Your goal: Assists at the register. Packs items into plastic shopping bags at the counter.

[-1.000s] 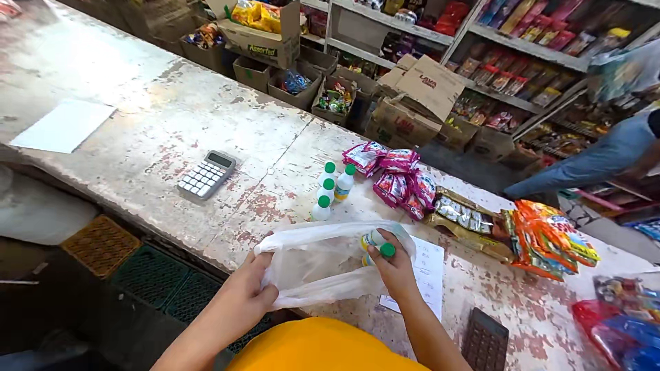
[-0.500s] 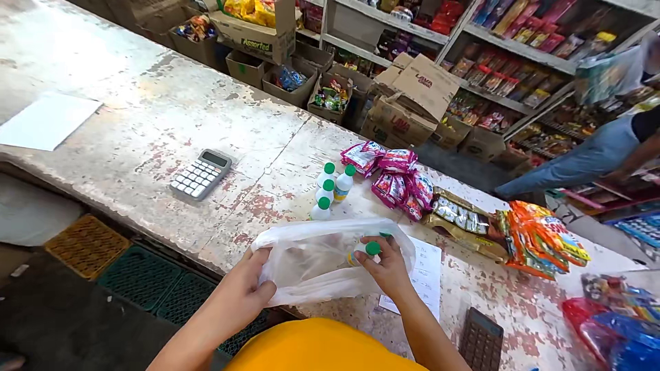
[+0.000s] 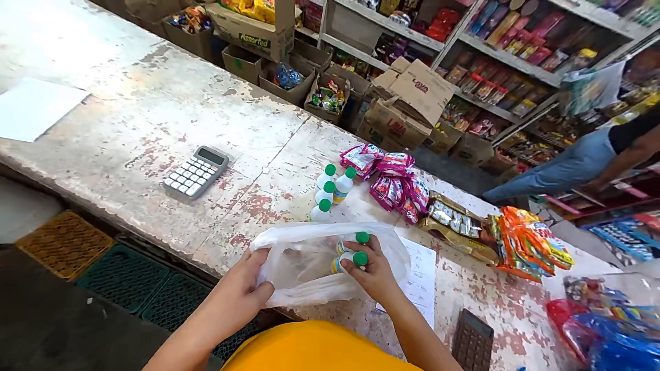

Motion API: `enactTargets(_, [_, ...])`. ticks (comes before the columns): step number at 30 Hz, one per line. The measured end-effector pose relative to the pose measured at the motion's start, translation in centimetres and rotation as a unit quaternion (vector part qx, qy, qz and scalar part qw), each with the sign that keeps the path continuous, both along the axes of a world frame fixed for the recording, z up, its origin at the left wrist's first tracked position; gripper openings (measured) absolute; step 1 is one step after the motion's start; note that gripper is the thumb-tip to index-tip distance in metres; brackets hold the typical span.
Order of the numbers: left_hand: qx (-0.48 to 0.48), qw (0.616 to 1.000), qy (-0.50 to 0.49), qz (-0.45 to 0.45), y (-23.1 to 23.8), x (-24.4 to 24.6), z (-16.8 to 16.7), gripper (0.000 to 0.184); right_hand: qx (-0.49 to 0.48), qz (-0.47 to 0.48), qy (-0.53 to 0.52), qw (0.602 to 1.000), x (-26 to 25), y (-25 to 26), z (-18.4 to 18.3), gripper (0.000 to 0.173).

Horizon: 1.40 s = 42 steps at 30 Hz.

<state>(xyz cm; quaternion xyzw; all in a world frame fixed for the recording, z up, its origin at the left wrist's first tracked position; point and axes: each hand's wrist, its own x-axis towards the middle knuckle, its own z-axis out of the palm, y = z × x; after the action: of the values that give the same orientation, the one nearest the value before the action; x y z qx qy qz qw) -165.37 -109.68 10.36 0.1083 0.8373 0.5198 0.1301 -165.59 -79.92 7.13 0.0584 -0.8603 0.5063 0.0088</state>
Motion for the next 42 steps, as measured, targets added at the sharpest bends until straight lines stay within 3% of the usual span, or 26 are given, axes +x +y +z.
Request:
enactTargets(5, [0.01, 1.0, -0.018, 0.008, -0.6, -0.7, -0.6, 0.06, 0.069, -0.012, -0.014, 0.997, 0.2, -0.3, 1.2, 0.041])
enactTargets(11, [0.023, 0.998, -0.056, -0.004, -0.3, -1.8, -2.2, 0.064, 0.123, 0.015, 0.019, 0.992, 0.2, 0.2, 2.2, 0.031])
enactTargets(15, [0.035, 0.998, -0.049, -0.008, -0.3, -1.7, -2.2, 0.06, 0.196, -0.005, -0.037, 0.98, 0.7, -0.5, 4.7, 0.057])
enactTargets(16, [0.035, 0.998, -0.043, -0.005, -0.4, -1.8, -2.3, 0.056, 0.236, -0.007, -0.021, 0.972, 0.7, -0.8, 6.1, 0.06])
enactTargets(18, [0.029, 0.999, -0.034, -0.003, -0.5, -1.8, -2.5, 0.055, 0.294, -0.01, 0.112, 0.949, 0.4, -1.4, 8.2, 0.045])
enactTargets(21, [0.028, 0.999, -0.036, -0.029, -0.5, -1.8, -2.4, 0.063, 0.275, -0.007, 0.248, 0.929, -2.6, -2.4, 10.5, 0.022])
enactTargets(23, [0.033, 0.998, -0.028, -0.045, -0.3, -1.6, -2.3, 0.059, 0.303, 0.023, 0.174, 0.937, -5.7, -3.4, 11.4, 0.024])
enactTargets(24, [0.031, 0.997, -0.029, -0.057, -0.2, -1.5, -2.1, 0.057, 0.328, 0.052, 0.096, 0.938, -7.4, -4.0, 11.4, 0.033])
enactTargets(27, [0.006, 0.996, -0.032, -0.082, -0.4, -1.1, -1.5, 0.06, 0.425, 0.111, -0.071, 0.896, -10.9, -6.6, 9.9, 0.057])
enactTargets(30, [-0.004, 0.996, -0.032, -0.084, -0.9, -0.8, -1.6, 0.064, 0.475, 0.127, -0.115, 0.863, -12.0, -8.3, 8.1, 0.04])
enactTargets(34, [0.008, 0.997, -0.036, -0.072, -1.4, -0.6, -2.0, 0.073, 0.433, 0.121, -0.067, 0.89, -11.2, -7.7, 8.7, 0.031])
enactTargets(36, [0.021, 0.997, -0.044, -0.056, -1.3, -0.7, -2.0, 0.076, 0.372, 0.103, 0.054, 0.921, -9.4, -6.8, 10.9, 0.028])
enactTargets(39, [0.03, 0.998, -0.056, -0.029, -1.0, -1.1, -1.5, 0.074, 0.267, 0.135, 0.215, 0.93, -6.5, -5.1, 14.8, 0.021])
enactTargets(42, [0.04, 0.998, -0.046, -0.022, -0.9, -1.7, -1.1, 0.074, 0.265, 0.216, 0.187, 0.921, -5.0, -4.3, 16.2, 0.02])
